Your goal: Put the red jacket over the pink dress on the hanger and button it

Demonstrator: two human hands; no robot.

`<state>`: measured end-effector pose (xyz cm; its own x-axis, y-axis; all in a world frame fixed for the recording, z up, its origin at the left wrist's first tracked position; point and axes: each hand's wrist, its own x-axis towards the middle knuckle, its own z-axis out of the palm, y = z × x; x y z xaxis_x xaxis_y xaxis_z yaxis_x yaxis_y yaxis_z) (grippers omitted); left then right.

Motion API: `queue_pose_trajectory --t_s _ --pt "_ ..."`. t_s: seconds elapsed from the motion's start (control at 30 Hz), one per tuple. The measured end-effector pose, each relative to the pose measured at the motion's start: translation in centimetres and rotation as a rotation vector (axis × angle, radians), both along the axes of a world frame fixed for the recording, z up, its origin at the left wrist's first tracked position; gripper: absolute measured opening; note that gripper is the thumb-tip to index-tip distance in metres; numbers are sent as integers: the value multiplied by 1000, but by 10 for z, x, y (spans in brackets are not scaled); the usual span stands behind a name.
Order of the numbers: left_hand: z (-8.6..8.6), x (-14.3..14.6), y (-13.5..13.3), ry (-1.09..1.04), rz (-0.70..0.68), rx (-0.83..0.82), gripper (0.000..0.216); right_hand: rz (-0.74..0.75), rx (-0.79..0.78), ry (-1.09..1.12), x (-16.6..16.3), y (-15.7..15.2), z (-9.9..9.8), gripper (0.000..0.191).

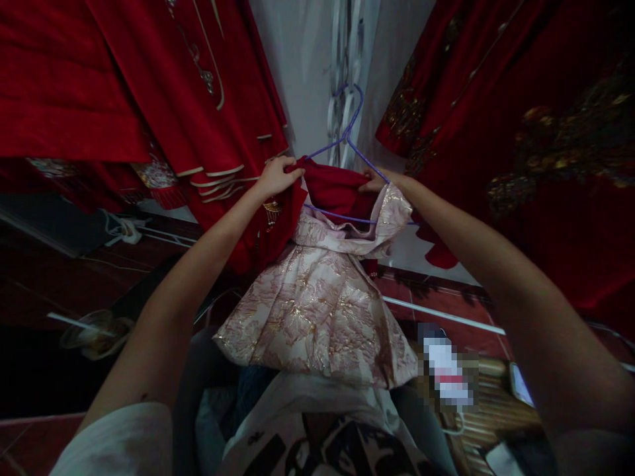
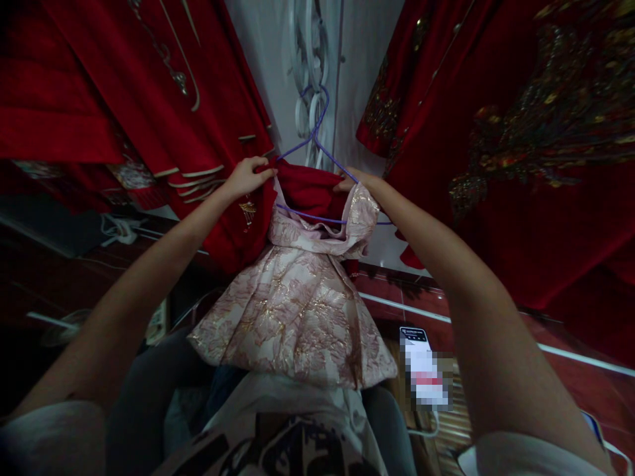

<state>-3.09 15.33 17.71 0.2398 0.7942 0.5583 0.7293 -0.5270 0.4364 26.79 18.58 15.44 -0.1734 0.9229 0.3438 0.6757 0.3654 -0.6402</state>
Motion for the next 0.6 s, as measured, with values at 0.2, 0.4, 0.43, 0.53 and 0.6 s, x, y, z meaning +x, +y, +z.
queue_pose_trajectory --t_s 0.2,0.4,0.43,0.53,0.6 --pt "-9 3 5 52 13 106 21 -259 177 -92 31 -13 14 34" --pt "-16 8 8 56 7 124 16 -354 268 -205 92 -41 15 31" --pt "-17 9 7 53 3 117 16 -363 256 -240 101 -47 17 32" --pt "-19 15 3 25 6 106 16 -376 190 -336 121 -66 26 33" --pt "-20 18 -2 0 15 106 17 -360 163 -321 125 -79 32 30"
